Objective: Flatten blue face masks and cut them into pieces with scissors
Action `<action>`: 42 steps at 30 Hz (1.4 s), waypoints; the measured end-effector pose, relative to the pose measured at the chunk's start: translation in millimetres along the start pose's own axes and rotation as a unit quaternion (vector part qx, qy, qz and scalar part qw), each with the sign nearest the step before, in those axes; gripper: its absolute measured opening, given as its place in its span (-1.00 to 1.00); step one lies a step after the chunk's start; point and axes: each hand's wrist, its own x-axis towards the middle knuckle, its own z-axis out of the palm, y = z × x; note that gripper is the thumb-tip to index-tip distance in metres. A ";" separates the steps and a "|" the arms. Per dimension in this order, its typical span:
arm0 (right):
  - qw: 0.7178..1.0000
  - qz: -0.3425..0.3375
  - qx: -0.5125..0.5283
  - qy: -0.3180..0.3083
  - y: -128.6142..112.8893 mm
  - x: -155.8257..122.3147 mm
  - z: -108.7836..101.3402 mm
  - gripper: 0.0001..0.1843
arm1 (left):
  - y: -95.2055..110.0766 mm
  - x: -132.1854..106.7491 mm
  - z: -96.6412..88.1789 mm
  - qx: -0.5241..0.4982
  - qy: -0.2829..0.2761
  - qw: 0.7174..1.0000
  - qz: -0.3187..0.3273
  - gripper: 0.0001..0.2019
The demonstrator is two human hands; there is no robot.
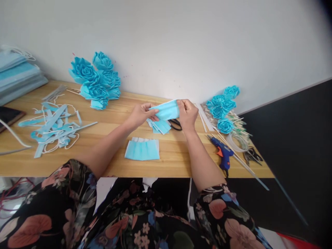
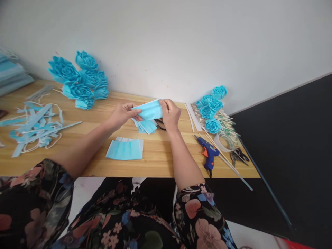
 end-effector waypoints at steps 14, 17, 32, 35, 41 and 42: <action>0.978 0.114 0.164 -0.066 -3.1 0.9 5.7 -0.62 | 7.5 -4.4 -6.2 0.049 -0.076 0.996 -0.007 -0.54; 0.960 0.120 0.217 -0.128 -10.5 -2.4 8.5 -0.63 | 8.4 0.6 -12.3 0.049 -0.035 0.998 0.026 -0.46; 0.958 0.100 0.185 -0.195 -31.9 -13.7 12.9 -0.45 | 5.8 -7.3 9.0 0.035 -0.011 0.999 0.029 -0.68; 0.940 0.146 0.233 -0.201 -29.7 -12.7 17.0 -0.39 | 4.1 -5.5 9.3 0.005 0.065 0.997 0.045 -0.68; 0.890 0.226 0.305 -0.252 -23.9 -21.4 31.0 -0.49 | -0.3 -3.7 9.5 -0.056 0.115 0.991 0.041 -0.68; 0.890 0.227 0.302 -0.255 -23.7 -23.3 32.7 -0.51 | -1.1 -3.2 9.3 -0.074 0.113 0.990 0.040 -0.68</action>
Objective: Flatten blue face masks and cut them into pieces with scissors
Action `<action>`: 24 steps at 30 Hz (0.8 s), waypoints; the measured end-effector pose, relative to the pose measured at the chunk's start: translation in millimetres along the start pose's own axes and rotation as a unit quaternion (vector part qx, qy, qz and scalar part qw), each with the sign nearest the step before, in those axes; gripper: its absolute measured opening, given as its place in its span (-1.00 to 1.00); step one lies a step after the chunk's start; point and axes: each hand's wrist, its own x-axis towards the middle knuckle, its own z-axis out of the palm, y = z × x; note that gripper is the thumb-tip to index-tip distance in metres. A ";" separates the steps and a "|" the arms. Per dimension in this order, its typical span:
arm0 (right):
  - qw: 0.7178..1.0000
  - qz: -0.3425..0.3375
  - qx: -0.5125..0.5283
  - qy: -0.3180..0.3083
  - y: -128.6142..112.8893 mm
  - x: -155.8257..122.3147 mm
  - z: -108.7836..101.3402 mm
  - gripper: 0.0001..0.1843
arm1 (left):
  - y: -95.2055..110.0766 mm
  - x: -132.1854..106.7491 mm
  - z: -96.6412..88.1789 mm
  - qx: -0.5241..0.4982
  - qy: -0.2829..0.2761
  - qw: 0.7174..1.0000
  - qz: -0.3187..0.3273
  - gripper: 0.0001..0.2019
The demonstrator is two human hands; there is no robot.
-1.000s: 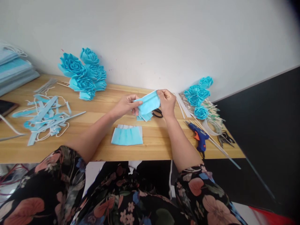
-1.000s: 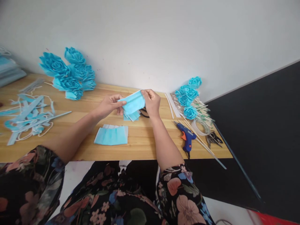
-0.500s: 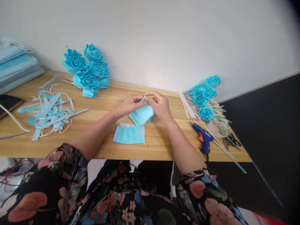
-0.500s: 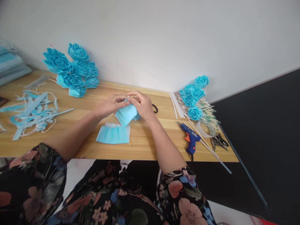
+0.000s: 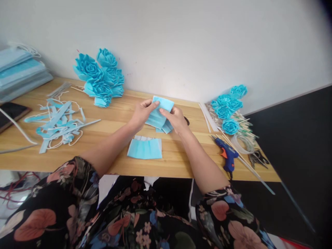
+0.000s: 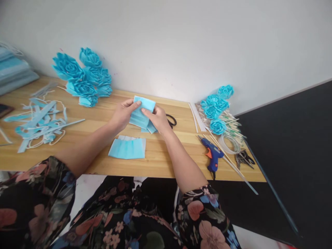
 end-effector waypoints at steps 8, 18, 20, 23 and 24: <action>0.940 -0.076 -0.334 0.005 0.6 -5.7 9.7 -0.66 | 3.2 9.6 -4.7 -0.045 0.043 0.998 0.030 -0.62; 0.922 -0.119 -0.366 -0.055 -3.9 -15.7 28.0 -0.47 | -3.0 10.7 -7.3 0.001 0.111 0.992 0.058 -0.73; 0.950 -0.103 -0.286 -0.077 -6.3 -14.0 22.2 -0.44 | -2.4 11.3 -8.7 0.026 0.116 0.991 0.059 -0.73; 0.988 -0.064 -0.138 -0.039 -10.0 -7.3 6.9 -0.34 | -1.0 11.4 -10.0 0.074 0.100 0.990 0.061 -0.73; 0.993 -0.053 -0.104 -0.010 -11.0 -4.8 1.7 -0.30 | -0.8 10.8 -9.7 0.094 0.090 0.989 0.067 -0.73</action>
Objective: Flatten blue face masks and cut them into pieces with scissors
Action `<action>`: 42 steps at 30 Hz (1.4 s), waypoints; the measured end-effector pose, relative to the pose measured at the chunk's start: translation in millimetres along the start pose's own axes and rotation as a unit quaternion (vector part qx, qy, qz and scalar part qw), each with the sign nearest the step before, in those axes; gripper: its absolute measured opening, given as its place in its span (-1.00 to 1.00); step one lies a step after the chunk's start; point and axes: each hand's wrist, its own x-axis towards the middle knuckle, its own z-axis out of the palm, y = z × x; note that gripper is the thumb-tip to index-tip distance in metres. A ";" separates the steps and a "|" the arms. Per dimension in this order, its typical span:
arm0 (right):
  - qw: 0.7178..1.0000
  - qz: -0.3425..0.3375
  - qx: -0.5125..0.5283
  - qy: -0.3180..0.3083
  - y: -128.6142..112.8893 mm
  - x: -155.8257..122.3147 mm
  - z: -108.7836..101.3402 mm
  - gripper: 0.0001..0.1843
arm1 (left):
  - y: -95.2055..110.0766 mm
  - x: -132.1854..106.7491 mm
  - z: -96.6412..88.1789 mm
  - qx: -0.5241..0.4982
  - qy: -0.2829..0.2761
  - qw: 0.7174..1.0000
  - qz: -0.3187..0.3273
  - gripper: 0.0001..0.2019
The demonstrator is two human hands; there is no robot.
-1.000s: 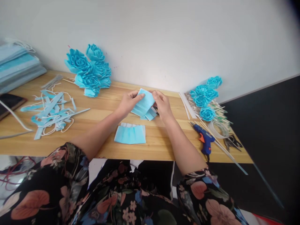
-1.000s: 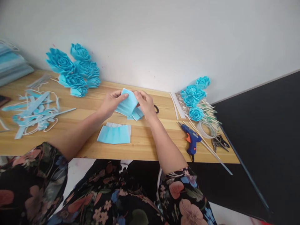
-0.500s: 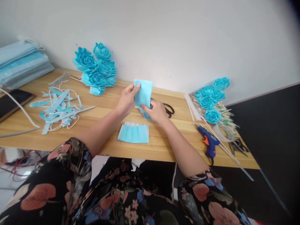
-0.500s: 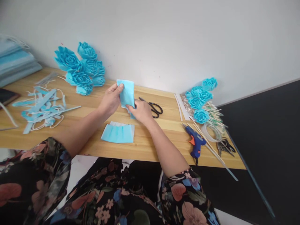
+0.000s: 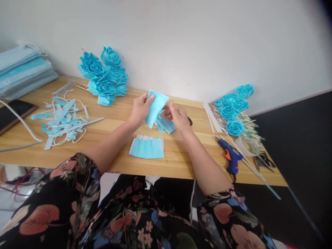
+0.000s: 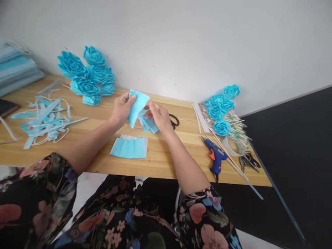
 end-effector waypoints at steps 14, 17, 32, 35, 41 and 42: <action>0.986 -0.078 -0.127 0.081 0.0 1.7 -11.8 -0.57 | -10.7 -9.6 10.1 0.068 -0.146 0.985 0.063 -0.69; 0.977 -0.094 -0.157 0.111 -2.4 2.2 -17.8 -0.62 | -10.1 -8.0 6.5 0.053 -0.190 0.980 0.012 -0.59; 0.947 -0.138 -0.161 0.242 -2.0 6.3 -41.7 -0.57 | -5.1 -5.6 1.0 0.016 -0.189 0.973 -0.132 -0.72; 0.945 -0.139 -0.159 0.248 1.0 6.6 -40.4 -0.56 | -6.4 -4.5 0.2 -0.025 -0.177 0.967 -0.184 -0.75; 0.936 -0.148 -0.170 0.269 5.2 7.6 -39.4 -0.53 | -6.3 -3.0 2.0 -0.131 -0.156 0.952 -0.230 -0.84; 0.934 -0.152 -0.171 0.273 5.3 7.6 -39.3 -0.53 | -6.6 -3.0 2.4 -0.142 -0.157 0.950 -0.229 -0.85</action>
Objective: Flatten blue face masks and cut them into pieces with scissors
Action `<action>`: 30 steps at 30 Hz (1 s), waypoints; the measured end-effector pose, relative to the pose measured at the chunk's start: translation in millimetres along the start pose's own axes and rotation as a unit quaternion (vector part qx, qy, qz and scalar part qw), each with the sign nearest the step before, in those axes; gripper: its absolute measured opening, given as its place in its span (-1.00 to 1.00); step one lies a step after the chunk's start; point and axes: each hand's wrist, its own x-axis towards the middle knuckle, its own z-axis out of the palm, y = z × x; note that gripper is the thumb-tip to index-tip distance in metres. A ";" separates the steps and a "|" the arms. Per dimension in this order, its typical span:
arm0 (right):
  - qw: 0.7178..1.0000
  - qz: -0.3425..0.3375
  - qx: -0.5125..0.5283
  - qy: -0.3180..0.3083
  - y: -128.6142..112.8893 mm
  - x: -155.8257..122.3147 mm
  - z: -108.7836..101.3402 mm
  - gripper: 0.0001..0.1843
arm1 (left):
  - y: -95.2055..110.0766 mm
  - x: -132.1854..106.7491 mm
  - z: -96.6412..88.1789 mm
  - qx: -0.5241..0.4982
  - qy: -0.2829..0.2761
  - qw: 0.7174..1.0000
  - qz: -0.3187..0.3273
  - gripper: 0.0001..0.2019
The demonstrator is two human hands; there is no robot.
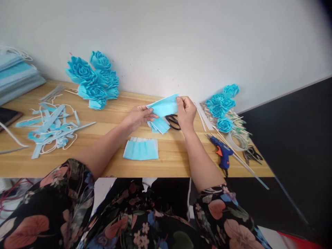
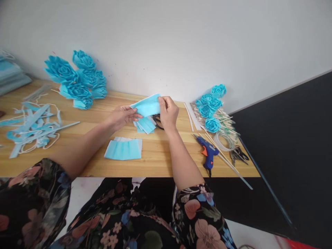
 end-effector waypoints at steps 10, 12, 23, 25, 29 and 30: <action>1.000 0.005 -0.007 0.021 0.5 0.3 0.0 -0.53 | 1.8 -9.4 6.9 0.110 -0.039 0.988 0.103 -0.53; 0.999 0.015 0.008 0.027 3.2 0.8 0.4 -0.52 | 2.3 -10.9 7.6 0.127 -0.048 0.984 0.112 -0.52; 0.997 0.055 0.057 0.019 22.0 3.2 3.9 -0.49 | 9.4 -25.6 19.2 0.285 -0.099 0.934 0.190 -0.57; 0.996 0.056 0.062 0.018 23.4 3.5 4.1 -0.50 | 10.5 -25.2 18.3 0.271 -0.082 0.944 0.169 -0.56; 0.996 0.055 0.073 0.022 23.0 2.6 5.6 -0.52 | 5.8 -15.0 11.0 0.202 -0.032 0.975 0.085 -0.62; 0.996 0.052 0.068 0.021 22.0 1.9 6.2 -0.53 | 3.6 -11.4 8.8 0.180 -0.022 0.981 0.072 -0.64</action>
